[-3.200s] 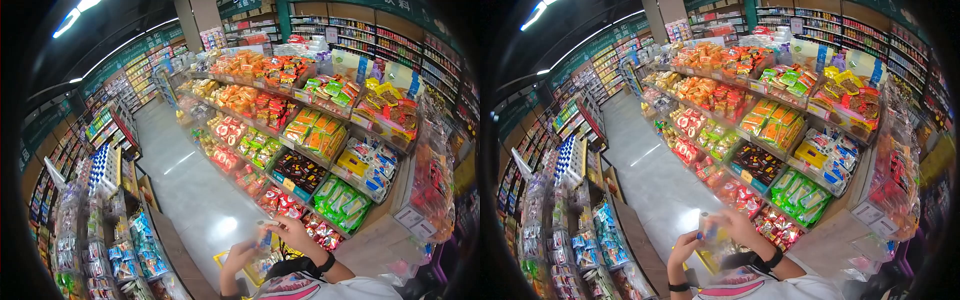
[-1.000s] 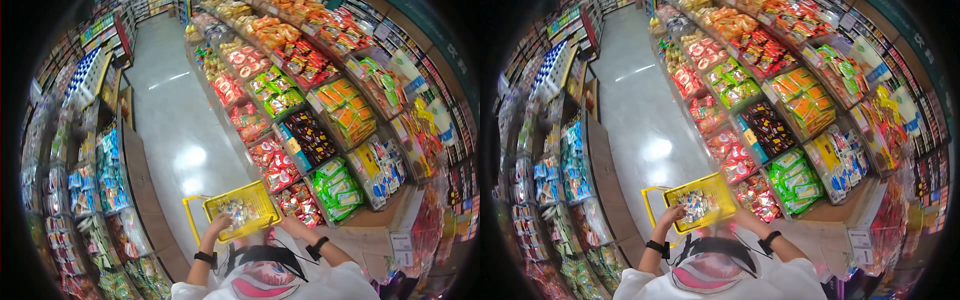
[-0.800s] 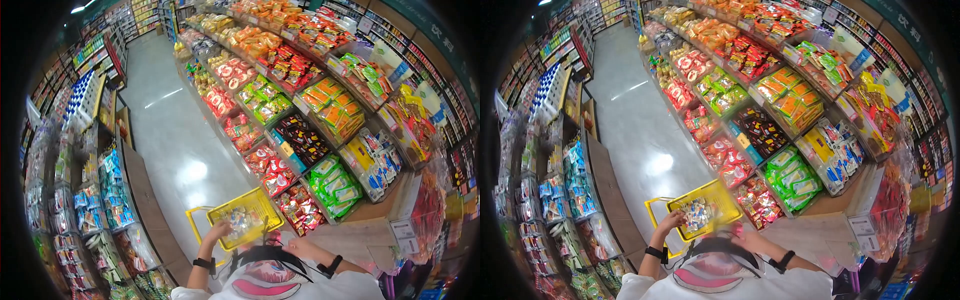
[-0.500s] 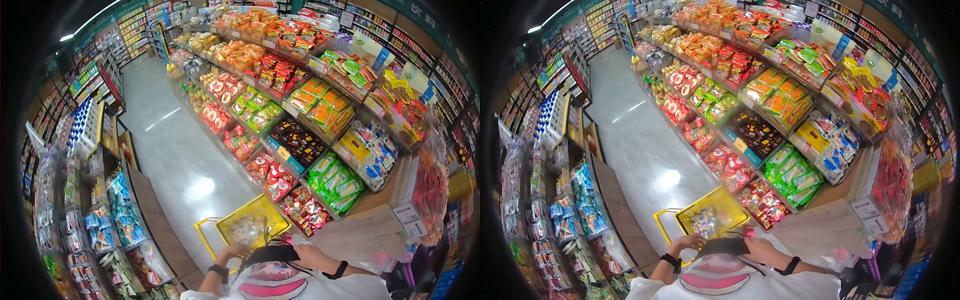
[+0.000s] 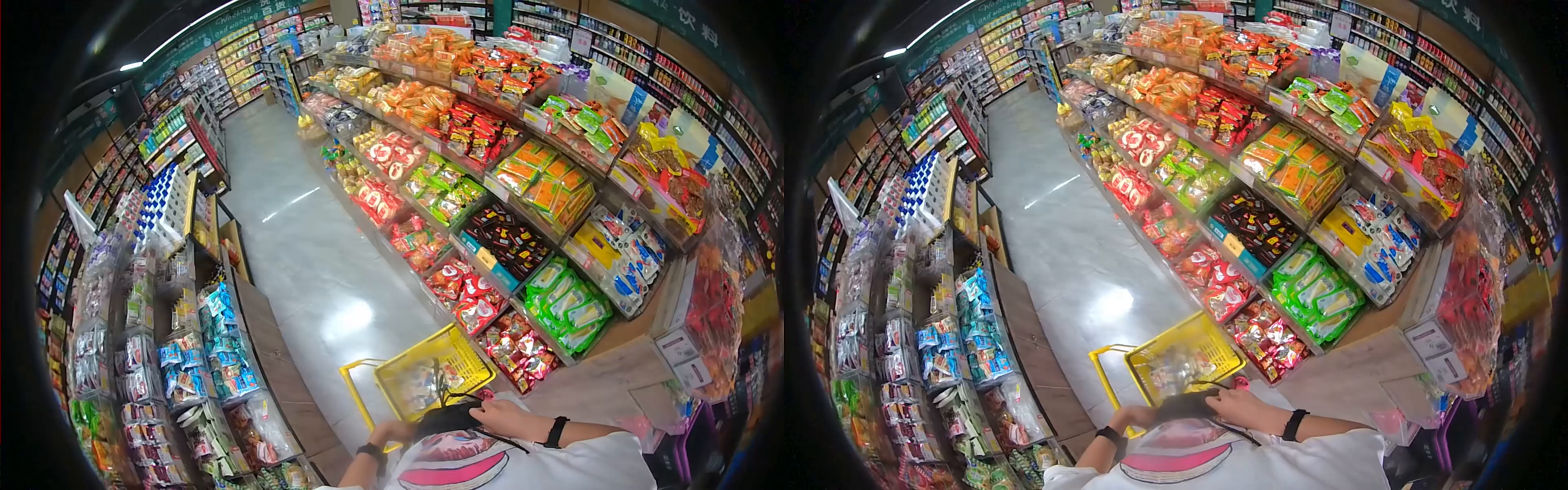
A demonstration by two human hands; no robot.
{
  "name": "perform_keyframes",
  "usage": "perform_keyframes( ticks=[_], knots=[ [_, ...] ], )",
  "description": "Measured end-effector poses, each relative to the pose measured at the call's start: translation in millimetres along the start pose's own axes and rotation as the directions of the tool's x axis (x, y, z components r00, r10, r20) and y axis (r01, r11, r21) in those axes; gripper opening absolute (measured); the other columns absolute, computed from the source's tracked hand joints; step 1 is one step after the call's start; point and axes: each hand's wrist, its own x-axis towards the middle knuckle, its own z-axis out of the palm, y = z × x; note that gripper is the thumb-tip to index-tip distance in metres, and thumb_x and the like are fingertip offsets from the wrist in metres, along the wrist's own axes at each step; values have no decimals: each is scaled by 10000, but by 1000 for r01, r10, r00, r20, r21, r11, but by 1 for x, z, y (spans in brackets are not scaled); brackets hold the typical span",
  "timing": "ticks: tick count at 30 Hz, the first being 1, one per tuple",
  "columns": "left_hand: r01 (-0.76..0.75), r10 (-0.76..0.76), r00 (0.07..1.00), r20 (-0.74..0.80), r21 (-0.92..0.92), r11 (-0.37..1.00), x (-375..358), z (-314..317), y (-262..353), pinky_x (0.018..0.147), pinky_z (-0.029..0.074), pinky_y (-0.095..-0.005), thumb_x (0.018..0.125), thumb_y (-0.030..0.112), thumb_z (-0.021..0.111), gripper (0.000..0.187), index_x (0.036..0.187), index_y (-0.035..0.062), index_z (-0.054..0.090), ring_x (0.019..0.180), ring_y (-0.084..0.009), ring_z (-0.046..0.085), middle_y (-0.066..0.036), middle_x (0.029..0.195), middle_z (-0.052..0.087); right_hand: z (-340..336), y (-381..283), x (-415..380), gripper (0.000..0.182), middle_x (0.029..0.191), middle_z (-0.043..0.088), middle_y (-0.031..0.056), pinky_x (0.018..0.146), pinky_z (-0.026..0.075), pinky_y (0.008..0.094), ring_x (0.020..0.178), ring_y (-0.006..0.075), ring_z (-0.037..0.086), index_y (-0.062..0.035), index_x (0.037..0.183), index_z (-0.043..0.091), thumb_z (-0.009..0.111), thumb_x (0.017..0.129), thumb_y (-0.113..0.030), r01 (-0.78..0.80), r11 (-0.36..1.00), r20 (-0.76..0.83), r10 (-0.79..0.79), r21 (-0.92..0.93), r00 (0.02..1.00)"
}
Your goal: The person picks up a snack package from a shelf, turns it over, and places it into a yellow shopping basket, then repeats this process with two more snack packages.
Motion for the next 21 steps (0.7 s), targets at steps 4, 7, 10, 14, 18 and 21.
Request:
perform_keyframes(
  ticks=[4,7,10,14,18,21],
  knots=[
    [-63,63,992,-112,1,998,51,44,-91,758,464,-352,774,216,578,360,1047,-19,557,892,-212,588,-146,982,632,1,2,0,163,792,533,198,645,491,434,767,359,596,-51,940,447,507,789,-65,56,998,-43,-55,28,998],
    [-132,100,973,-208,-145,981,36,35,-66,755,466,-351,777,225,581,347,1030,-13,565,882,-216,590,-144,970,634,-5,-1,-2,158,798,522,188,642,479,429,755,359,588,-48,945,446,490,794,-45,54,996,-84,-48,65,995],
    [-245,145,930,-338,-276,929,16,16,-16,751,468,-350,780,233,585,335,1012,-8,573,872,-221,591,-141,958,635,-23,-6,-5,177,805,510,173,642,467,421,755,348,575,-51,952,450,498,783,-32,92,992,-114,-82,87,990],
    [-207,41,905,-424,-355,912,9,1,9,741,472,-348,777,245,602,312,977,6,588,849,-223,594,-134,929,638,-47,-14,-9,226,800,500,148,636,461,414,770,324,565,-62,976,476,519,758,-20,98,990,-165,-81,99,983],
    [-11,-152,899,-411,-369,929,16,-1,-12,698,480,-333,761,269,641,285,932,42,610,786,-203,598,-106,853,644,-46,-8,-20,277,802,508,124,630,470,397,759,295,571,-74,1001,504,548,733,-18,123,991,-199,-111,50,974],
    [16,-162,889,-428,-326,945,22,0,-23,655,482,-323,766,279,642,278,941,65,616,738,-189,603,-85,798,645,-38,5,-34,296,801,513,110,628,477,385,745,280,573,-78,1006,513,567,721,-20,107,994,-205,-98,37,974]
  ],
)
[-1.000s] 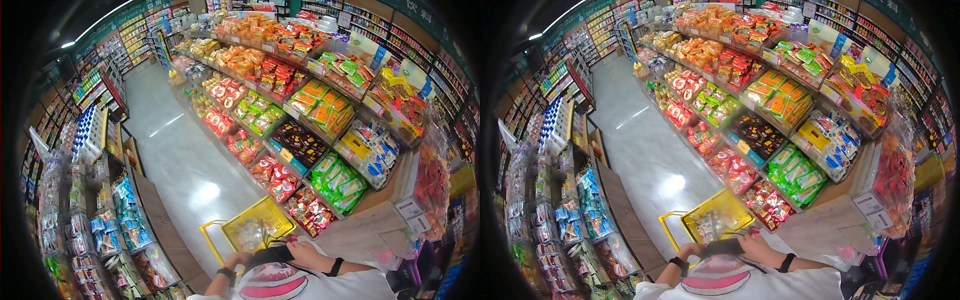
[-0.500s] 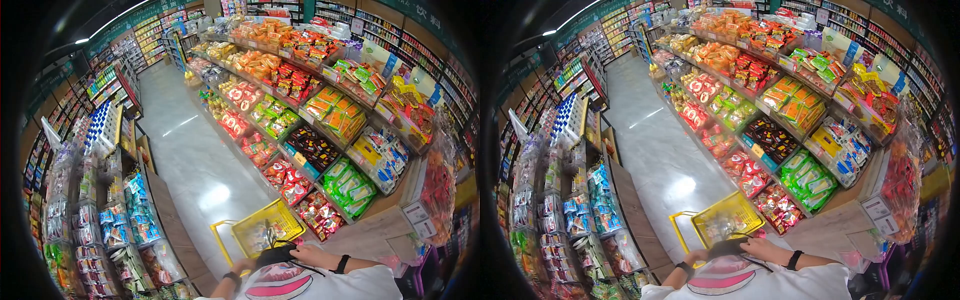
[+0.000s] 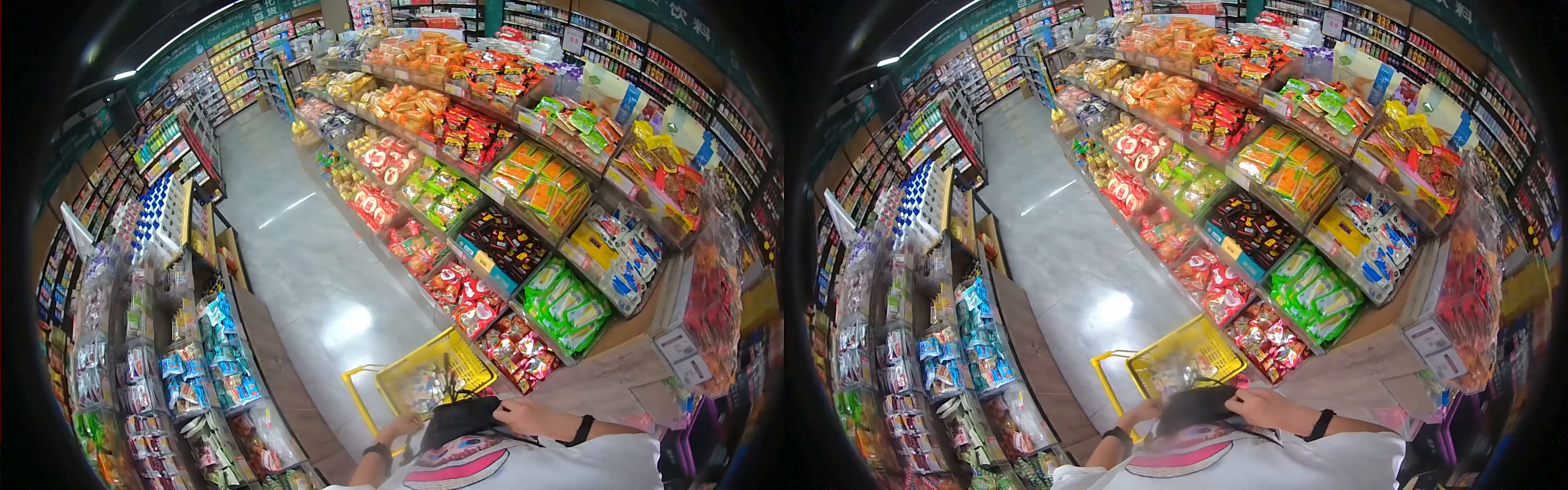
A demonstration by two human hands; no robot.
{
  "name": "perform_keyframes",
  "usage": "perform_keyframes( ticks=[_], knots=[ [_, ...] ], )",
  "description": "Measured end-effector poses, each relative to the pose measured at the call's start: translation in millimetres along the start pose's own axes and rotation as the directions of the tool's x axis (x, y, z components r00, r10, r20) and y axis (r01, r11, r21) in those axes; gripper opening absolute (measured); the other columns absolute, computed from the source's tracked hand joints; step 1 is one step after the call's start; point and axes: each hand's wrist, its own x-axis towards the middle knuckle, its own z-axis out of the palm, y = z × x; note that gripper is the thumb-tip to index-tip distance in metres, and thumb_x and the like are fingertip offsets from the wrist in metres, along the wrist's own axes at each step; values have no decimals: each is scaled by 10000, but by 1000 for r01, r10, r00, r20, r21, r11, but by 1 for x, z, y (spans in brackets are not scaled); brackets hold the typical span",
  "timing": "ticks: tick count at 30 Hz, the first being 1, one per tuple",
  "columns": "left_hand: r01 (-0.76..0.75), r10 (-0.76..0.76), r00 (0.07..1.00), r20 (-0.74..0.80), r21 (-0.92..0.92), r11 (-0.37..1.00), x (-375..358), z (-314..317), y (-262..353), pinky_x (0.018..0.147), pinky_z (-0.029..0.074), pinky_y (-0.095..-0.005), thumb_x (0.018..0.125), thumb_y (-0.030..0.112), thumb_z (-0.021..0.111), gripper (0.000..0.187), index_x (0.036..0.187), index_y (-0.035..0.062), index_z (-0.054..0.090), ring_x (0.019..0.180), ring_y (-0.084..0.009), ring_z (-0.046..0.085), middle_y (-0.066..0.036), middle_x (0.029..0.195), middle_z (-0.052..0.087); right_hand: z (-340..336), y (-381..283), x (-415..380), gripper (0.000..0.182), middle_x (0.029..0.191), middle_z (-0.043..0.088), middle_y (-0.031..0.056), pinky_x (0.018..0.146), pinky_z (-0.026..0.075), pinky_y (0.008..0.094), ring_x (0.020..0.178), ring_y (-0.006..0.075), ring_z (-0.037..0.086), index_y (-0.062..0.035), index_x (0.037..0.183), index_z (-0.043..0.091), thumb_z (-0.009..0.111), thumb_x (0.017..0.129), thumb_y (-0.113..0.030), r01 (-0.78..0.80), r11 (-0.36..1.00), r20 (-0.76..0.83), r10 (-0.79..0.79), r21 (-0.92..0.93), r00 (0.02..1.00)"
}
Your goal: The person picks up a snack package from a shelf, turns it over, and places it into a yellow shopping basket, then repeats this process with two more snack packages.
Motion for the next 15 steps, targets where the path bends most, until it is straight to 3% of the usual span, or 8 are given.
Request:
perform_keyframes(
  ticks=[4,7,10,15],
  knots=[
    [29,-29,1000,11,6,1000,-1,0,1,622,482,-319,781,280,618,251,931,78,624,700,-185,611,-80,751,640,1,4,-7,294,813,509,111,635,481,378,765,275,568,-78,1015,507,565,730,-34,-69,997,81,70,-25,994],
    [180,-189,970,155,69,981,8,2,-2,620,485,-333,797,255,585,215,898,72,634,703,-193,616,-94,756,645,15,11,-1,288,835,506,124,649,474,391,792,286,562,-81,1034,499,557,753,-66,-93,995,117,89,33,989],
    [115,-124,975,185,59,992,16,0,-12,631,487,-342,803,236,555,213,903,66,635,697,-204,616,-88,761,646,20,13,7,283,858,498,135,655,465,403,820,308,556,-72,1057,482,550,784,-109,-67,997,169,58,47,984],
    [-57,36,994,103,205,977,27,-35,-4,698,491,-342,769,196,592,190,920,96,650,774,-261,613,-73,840,650,15,26,14,319,817,556,167,676,454,438,784,352,567,-29,982,531,558,847,-317,-198,976,167,181,90,969]
  ],
)
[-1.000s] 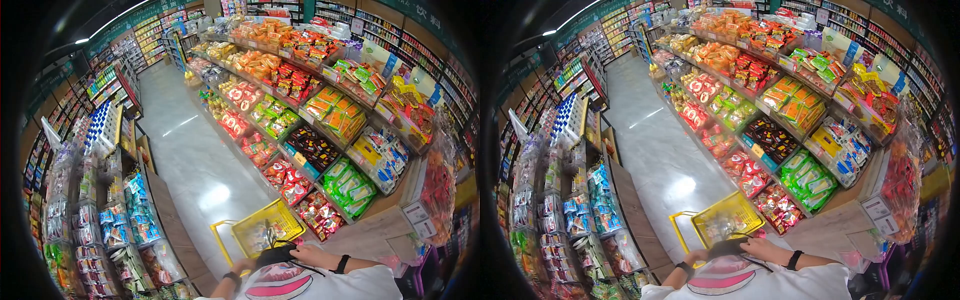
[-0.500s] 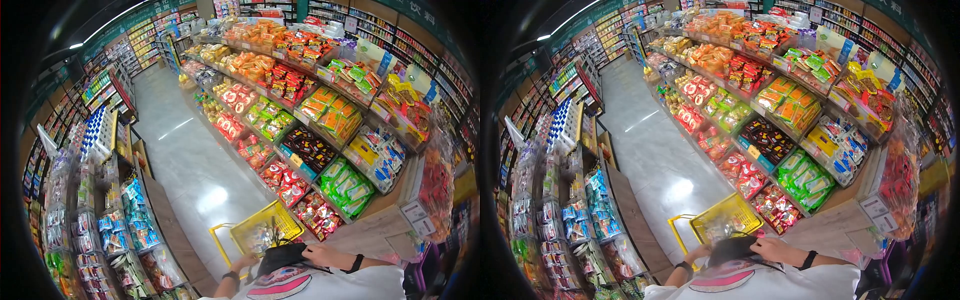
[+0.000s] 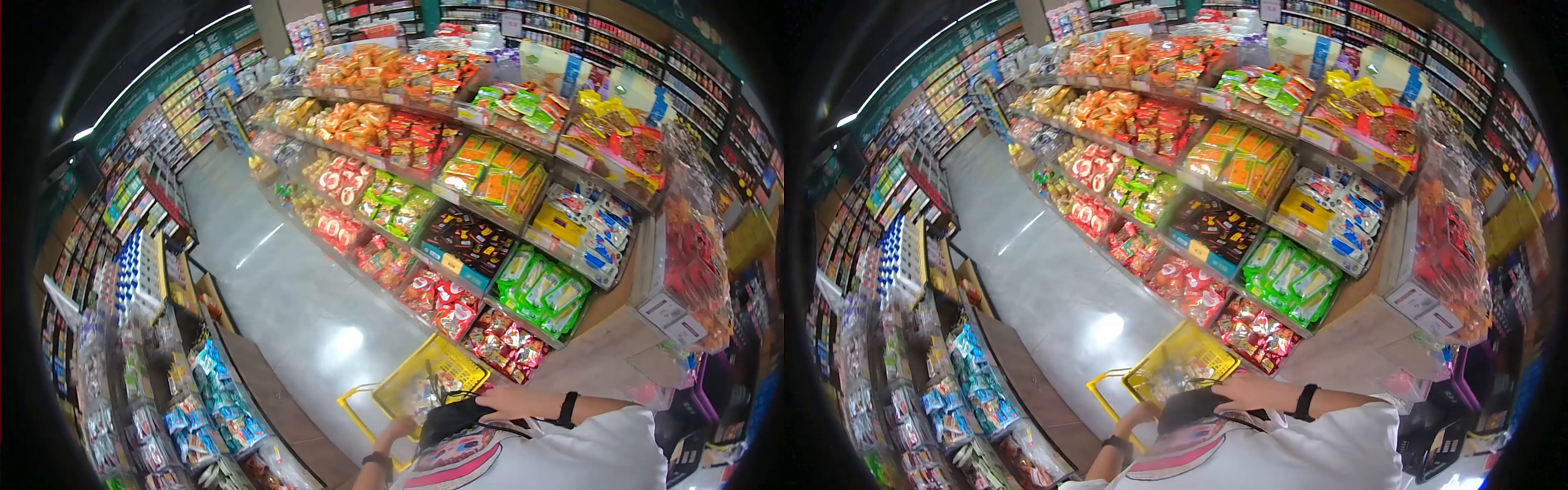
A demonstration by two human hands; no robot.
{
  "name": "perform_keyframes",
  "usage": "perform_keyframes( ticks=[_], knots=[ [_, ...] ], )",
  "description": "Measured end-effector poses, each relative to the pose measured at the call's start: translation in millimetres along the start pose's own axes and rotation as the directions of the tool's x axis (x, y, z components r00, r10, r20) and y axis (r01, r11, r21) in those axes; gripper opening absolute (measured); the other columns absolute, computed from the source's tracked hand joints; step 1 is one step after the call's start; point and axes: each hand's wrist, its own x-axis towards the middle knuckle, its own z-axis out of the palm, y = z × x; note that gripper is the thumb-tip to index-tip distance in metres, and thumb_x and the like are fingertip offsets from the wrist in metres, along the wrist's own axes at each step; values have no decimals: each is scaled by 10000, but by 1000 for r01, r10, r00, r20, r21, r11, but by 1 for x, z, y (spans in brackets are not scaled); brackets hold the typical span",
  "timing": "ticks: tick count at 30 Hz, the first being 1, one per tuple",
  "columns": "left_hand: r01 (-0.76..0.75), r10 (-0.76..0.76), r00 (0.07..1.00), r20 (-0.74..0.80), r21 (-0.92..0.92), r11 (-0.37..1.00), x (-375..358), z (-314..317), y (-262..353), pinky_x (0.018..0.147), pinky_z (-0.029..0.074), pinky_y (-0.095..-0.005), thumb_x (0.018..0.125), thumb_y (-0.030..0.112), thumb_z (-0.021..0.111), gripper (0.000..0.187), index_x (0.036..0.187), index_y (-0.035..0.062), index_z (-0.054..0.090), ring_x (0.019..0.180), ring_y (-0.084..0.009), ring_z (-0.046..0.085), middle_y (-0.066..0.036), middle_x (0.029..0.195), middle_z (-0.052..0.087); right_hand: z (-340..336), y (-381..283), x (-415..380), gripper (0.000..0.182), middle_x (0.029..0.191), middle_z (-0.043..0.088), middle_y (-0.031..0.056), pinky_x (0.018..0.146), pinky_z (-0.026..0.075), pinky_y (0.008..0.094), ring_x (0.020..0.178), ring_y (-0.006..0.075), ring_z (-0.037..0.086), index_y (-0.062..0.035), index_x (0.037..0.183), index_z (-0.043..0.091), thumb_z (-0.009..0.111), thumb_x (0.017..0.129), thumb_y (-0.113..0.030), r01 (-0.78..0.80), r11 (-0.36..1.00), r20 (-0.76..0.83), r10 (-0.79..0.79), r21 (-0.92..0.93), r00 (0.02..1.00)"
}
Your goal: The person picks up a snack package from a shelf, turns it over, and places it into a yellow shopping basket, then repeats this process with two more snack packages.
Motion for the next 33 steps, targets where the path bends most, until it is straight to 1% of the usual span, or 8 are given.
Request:
perform_keyframes(
  ticks=[5,7,9,13,15,21,26,33],
  knots=[
    [-142,142,986,-84,11,990,20,-52,32,671,502,-301,829,220,599,240,977,32,624,747,-174,611,-74,865,655,-38,45,21,410,841,578,166,717,456,426,825,348,574,-13,863,575,563,852,-422,-187,974,-32,193,125,981],
    [-185,198,968,-156,92,978,25,-77,68,658,505,-287,861,225,581,259,992,2,604,716,-154,612,-78,837,647,-86,39,22,347,861,576,144,755,441,432,866,332,566,-23,855,586,586,848,-370,-106,986,-351,145,128,925],
    [-299,362,894,-264,250,921,33,-104,117,658,505,-283,875,199,567,237,987,-7,593,711,-151,608,-74,828,637,-121,53,22,256,929,580,127,802,435,419,937,310,558,-36,868,588,601,848,-291,-49,999,-587,35,-8,809],
    [-400,173,762,-624,-244,883,81,-143,203,650,500,-251,889,101,552,140,973,-5,588,710,-111,588,-40,795,610,-201,58,1,205,989,561,145,826,439,391,946,323,544,-23,852,603,584,849,-227,-92,994,-910,89,56,405],
    [-479,229,757,-612,-281,831,92,-163,267,660,501,-248,903,136,543,169,994,-1,579,739,-115,587,-41,834,611,-233,77,-9,214,1017,559,156,835,434,393,976,315,541,-15,851,599,583,850,-228,-113,984,-937,169,140,307],
    [-551,388,834,-392,-619,559,133,-176,454,790,500,-266,874,114,559,254,1086,-25,540,860,-172,608,-99,980,612,-313,172,-27,281,1012,598,241,778,481,409,887,351,603,-10,959,629,619,793,-236,-839,540,-628,676,67,385],
    [-518,570,781,-253,-772,367,220,-149,523,829,501,-285,847,79,559,282,1100,-37,513,961,-217,592,-144,1050,586,-310,279,-21,310,1059,619,198,802,473,460,952,332,605,-64,1012,668,611,745,-210,-903,371,-525,824,217,212],
    [-99,223,974,-36,-955,279,333,-126,573,758,496,-298,854,33,502,209,1060,1,499,811,-191,594,-87,908,574,-311,289,-18,359,1189,560,146,828,326,562,1113,377,461,-76,1124,610,456,829,-212,-952,152,-607,794,265,-42]
  ],
)
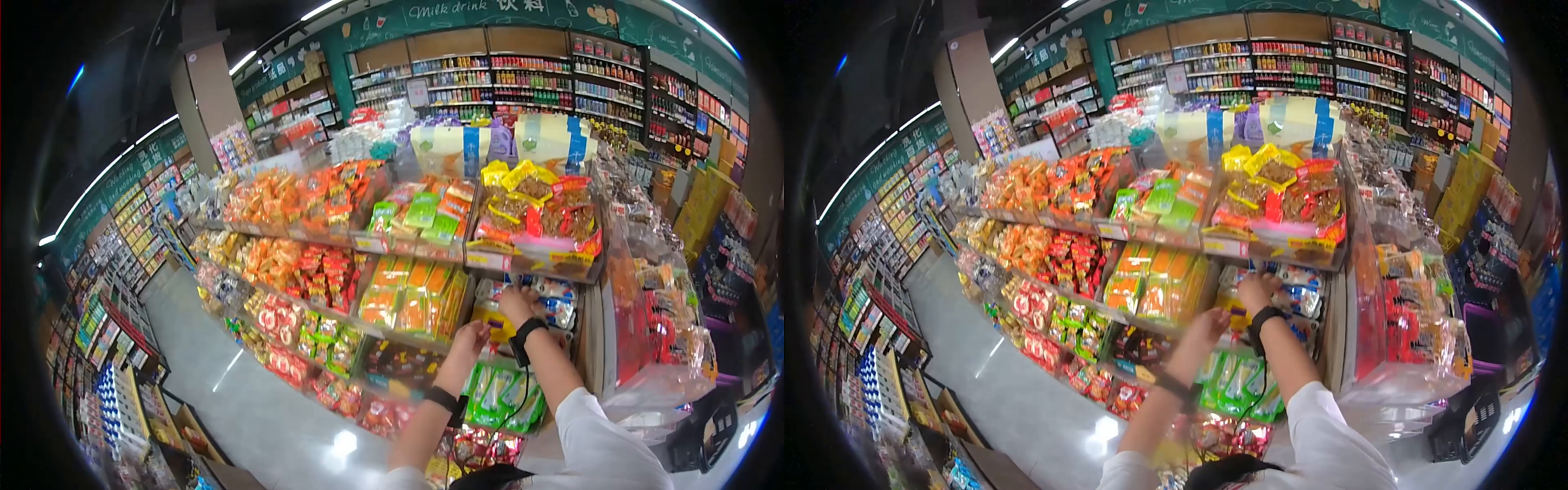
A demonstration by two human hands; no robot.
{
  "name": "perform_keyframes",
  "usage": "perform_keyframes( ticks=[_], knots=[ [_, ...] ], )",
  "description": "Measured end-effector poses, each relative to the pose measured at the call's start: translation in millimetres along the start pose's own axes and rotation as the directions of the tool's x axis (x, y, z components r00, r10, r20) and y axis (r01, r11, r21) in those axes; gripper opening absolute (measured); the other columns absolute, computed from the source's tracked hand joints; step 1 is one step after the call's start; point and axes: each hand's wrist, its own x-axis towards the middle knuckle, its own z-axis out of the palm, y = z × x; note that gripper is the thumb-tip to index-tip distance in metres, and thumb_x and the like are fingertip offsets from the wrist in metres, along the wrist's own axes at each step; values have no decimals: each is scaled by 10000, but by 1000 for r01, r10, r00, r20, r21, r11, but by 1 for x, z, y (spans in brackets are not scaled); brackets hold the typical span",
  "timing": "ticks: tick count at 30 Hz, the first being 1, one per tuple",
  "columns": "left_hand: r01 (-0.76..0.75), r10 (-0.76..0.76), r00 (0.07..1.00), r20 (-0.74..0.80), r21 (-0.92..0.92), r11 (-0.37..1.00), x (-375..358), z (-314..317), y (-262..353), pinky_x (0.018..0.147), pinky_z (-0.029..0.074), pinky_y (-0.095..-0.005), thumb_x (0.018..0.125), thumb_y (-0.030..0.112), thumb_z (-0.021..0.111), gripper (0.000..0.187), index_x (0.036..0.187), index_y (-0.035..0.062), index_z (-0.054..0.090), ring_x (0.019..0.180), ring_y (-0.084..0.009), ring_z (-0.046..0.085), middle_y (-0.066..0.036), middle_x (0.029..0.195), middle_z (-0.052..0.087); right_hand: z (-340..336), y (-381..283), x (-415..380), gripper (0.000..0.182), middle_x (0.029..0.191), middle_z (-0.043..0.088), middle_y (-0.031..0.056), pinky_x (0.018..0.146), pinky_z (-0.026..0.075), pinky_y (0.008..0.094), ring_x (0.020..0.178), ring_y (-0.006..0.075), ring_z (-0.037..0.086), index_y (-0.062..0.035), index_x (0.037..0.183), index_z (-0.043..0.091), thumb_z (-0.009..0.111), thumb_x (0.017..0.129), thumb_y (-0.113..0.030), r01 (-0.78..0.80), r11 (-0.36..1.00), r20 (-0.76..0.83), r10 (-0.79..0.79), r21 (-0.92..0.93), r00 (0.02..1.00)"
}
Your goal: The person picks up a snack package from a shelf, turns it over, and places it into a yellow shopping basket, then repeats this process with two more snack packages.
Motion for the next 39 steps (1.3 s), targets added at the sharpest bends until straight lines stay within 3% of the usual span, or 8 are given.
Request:
perform_keyframes(
  ticks=[5,10,22,25,27,34,35,39],
  knots=[
    [51,-51,999,-12,26,998,62,5,-9,678,489,-324,898,132,455,135,977,31,497,714,-175,566,-59,814,548,35,2,39,356,1176,561,164,870,300,491,1091,368,455,-56,1099,617,430,831,-196,49,999,-5,-49,0,999],
    [97,-100,993,61,49,994,71,-4,-24,780,504,-343,943,288,433,268,1004,32,487,807,-195,577,-74,911,557,68,15,47,331,1173,521,257,885,286,459,1004,369,461,-27,1009,657,448,806,-185,153,988,-342,-156,-37,927],
    [71,-85,979,187,83,994,2,23,19,947,404,-409,921,437,469,336,1013,114,482,980,-214,558,-73,937,577,-33,0,-28,602,1279,449,216,931,418,464,1127,408,490,-55,1194,485,714,642,-123,62,953,151,-111,296,982],
    [-90,64,960,272,84,992,-47,24,32,841,478,-363,896,303,562,249,1011,82,553,896,-178,598,-56,919,617,-58,3,-96,511,1320,389,223,977,363,472,1166,435,422,-102,1178,488,607,693,6,231,903,-162,-183,363,970],
    [-214,180,966,187,180,960,-84,31,43,720,522,-292,870,190,609,218,1034,50,578,834,-156,624,-62,965,632,-61,8,-122,556,1355,330,226,1014,323,453,1221,435,343,-125,1168,511,558,659,95,352,829,-332,-216,435,918],
    [-342,290,934,209,292,893,-181,5,56,788,497,-278,845,123,628,319,1102,-44,540,904,-179,612,-100,1011,614,-83,8,-181,637,1353,320,202,993,359,429,1266,356,333,-92,1302,380,620,721,19,567,502,-527,-237,653,816],
    [-344,306,934,185,229,911,-197,1,57,733,500,-259,844,88,623,286,1091,-34,544,849,-156,617,-93,966,622,-80,6,-188,629,1306,392,174,885,448,360,1170,258,464,-74,1338,319,614,785,-25,485,279,-446,-193,829,874],
    [-458,455,888,62,206,865,-268,-2,62,713,521,-267,842,36,629,150,966,0,551,817,-127,622,-79,941,629,-74,-9,-214,542,1045,570,78,758,454,254,853,122,583,-75,1338,301,569,867,-60,226,-73,-237,-341,971,910]
  ],
)
